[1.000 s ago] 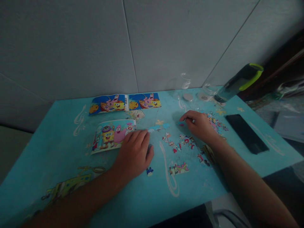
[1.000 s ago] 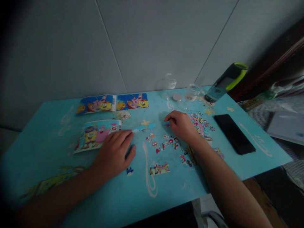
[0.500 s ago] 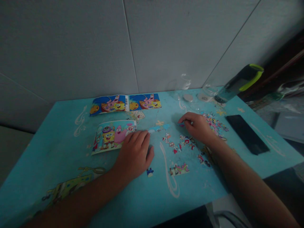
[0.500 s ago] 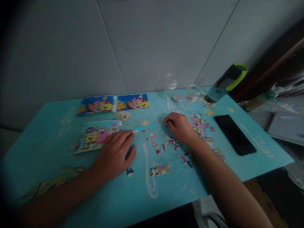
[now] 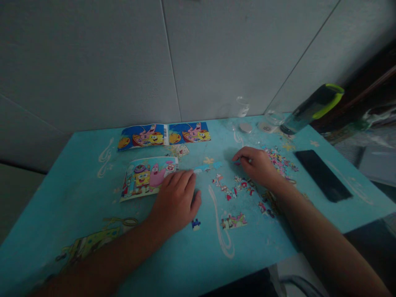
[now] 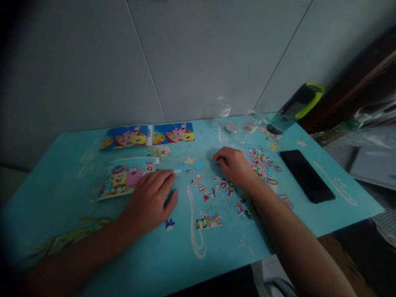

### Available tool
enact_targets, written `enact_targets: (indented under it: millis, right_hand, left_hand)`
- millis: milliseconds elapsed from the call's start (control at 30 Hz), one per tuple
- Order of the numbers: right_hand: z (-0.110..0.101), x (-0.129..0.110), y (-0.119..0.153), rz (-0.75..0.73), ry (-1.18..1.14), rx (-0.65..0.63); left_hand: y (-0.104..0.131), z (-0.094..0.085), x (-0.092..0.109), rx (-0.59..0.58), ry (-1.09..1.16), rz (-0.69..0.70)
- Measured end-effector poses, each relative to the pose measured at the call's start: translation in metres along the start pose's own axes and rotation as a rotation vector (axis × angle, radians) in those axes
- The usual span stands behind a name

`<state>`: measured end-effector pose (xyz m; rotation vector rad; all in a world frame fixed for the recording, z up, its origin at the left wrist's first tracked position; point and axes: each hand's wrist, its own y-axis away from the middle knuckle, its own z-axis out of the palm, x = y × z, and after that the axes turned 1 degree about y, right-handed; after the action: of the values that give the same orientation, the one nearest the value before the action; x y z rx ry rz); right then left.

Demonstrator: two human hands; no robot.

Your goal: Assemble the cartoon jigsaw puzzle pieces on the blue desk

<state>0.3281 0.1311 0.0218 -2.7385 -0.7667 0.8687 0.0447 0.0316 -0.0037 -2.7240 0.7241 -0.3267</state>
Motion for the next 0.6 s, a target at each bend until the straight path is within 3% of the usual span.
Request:
enact_targets:
  millis: [600]
  right_hand:
    - [0.0003, 0.0016, 0.0003, -0.018, 0.003, -0.025]
  left_hand:
    - [-0.0002, -0.0014, 0.0004, 0.014, 0.003, 0.009]
